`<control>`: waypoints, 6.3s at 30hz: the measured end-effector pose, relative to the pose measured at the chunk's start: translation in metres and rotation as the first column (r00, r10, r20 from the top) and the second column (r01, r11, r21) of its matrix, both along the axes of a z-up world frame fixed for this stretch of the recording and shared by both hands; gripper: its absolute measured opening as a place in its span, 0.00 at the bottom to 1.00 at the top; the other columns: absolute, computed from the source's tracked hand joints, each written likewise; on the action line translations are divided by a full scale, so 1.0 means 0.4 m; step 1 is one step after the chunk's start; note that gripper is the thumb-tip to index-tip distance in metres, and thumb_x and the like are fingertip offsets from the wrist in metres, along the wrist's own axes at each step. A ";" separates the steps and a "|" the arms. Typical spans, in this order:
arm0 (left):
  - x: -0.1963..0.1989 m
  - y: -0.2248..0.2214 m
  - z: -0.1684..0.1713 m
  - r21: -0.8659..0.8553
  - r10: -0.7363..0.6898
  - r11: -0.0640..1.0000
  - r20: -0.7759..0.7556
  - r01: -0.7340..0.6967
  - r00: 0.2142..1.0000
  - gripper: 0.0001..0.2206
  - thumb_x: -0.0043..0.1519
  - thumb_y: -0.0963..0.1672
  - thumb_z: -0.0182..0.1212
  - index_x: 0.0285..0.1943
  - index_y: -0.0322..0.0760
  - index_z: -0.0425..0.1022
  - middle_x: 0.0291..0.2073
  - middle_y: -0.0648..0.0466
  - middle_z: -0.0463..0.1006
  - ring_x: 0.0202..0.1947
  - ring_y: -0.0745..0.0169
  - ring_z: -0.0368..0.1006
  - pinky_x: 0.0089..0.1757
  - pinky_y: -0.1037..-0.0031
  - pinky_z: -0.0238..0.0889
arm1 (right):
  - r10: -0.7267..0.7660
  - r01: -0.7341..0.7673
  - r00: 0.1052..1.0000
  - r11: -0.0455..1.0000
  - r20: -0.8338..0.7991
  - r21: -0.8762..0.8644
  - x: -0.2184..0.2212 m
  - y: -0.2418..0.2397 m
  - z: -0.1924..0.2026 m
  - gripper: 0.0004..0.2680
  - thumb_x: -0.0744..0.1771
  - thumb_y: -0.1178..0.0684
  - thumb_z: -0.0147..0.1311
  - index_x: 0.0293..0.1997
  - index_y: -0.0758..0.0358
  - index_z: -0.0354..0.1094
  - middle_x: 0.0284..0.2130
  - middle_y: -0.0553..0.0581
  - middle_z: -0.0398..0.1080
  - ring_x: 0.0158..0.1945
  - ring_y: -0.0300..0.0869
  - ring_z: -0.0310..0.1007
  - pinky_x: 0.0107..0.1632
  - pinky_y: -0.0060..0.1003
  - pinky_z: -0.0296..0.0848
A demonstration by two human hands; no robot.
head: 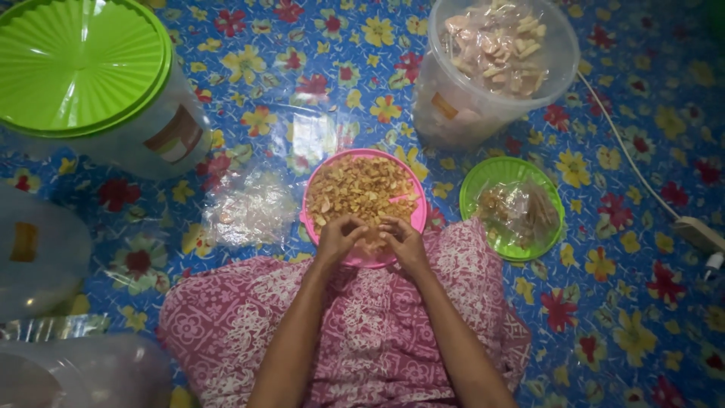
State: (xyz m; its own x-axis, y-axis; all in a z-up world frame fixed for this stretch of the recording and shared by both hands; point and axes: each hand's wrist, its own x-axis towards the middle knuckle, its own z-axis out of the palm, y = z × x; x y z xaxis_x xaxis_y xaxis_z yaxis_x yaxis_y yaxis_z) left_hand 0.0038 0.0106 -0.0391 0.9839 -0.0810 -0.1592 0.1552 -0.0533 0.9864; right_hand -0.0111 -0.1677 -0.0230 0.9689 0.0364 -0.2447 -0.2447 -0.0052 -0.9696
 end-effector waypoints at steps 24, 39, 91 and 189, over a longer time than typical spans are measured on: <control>-0.016 -0.009 0.174 0.203 -0.025 0.979 0.088 0.007 0.996 0.07 0.53 0.39 0.61 0.40 0.32 0.75 0.27 0.39 0.78 0.32 0.41 0.75 0.34 0.61 0.68 | 0.048 -0.022 0.989 0.983 0.138 -0.183 -0.009 0.011 0.022 0.13 0.63 0.60 0.54 0.53 0.61 0.66 0.40 0.61 0.73 0.46 0.47 0.72 0.47 0.38 0.71; 0.028 0.004 0.015 0.104 -0.021 0.995 0.149 0.005 0.989 0.09 0.54 0.37 0.60 0.41 0.42 0.78 0.31 0.46 0.79 0.36 0.45 0.75 0.36 0.62 0.70 | -0.061 0.107 0.972 0.975 0.227 -0.193 -0.004 0.031 0.063 0.12 0.62 0.61 0.55 0.50 0.61 0.67 0.38 0.58 0.71 0.42 0.44 0.71 0.45 0.37 0.72; 0.001 -0.002 0.071 0.075 -0.081 0.996 0.397 0.055 0.914 0.13 0.44 0.37 0.66 0.38 0.41 0.80 0.22 0.48 0.72 0.24 0.56 0.70 0.28 0.73 0.68 | -0.155 0.167 0.975 0.984 0.158 -0.061 -0.024 0.013 0.053 0.06 0.62 0.54 0.59 0.37 0.64 0.75 0.30 0.55 0.72 0.39 0.39 0.68 0.45 0.33 0.65; -0.027 -0.023 0.109 0.131 -0.183 0.974 -0.037 0.186 0.982 0.04 0.51 0.41 0.60 0.29 0.34 0.77 0.20 0.53 0.75 0.22 0.66 0.68 0.30 0.79 0.60 | -0.754 0.800 0.600 0.562 0.267 -0.211 -0.119 -0.634 0.331 0.04 0.65 0.59 0.50 0.41 0.56 0.67 0.30 0.47 0.69 0.28 0.29 0.66 0.29 0.20 0.67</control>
State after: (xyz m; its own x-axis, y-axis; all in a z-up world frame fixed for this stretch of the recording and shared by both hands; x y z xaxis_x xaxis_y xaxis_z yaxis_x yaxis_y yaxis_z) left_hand -0.0070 0.0013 0.0047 0.9497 -0.2370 -0.2049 0.1548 -0.2136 0.9646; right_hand -0.0588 -0.4213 0.1095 0.6080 -0.7937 0.0204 -0.1602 -0.1478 -0.9760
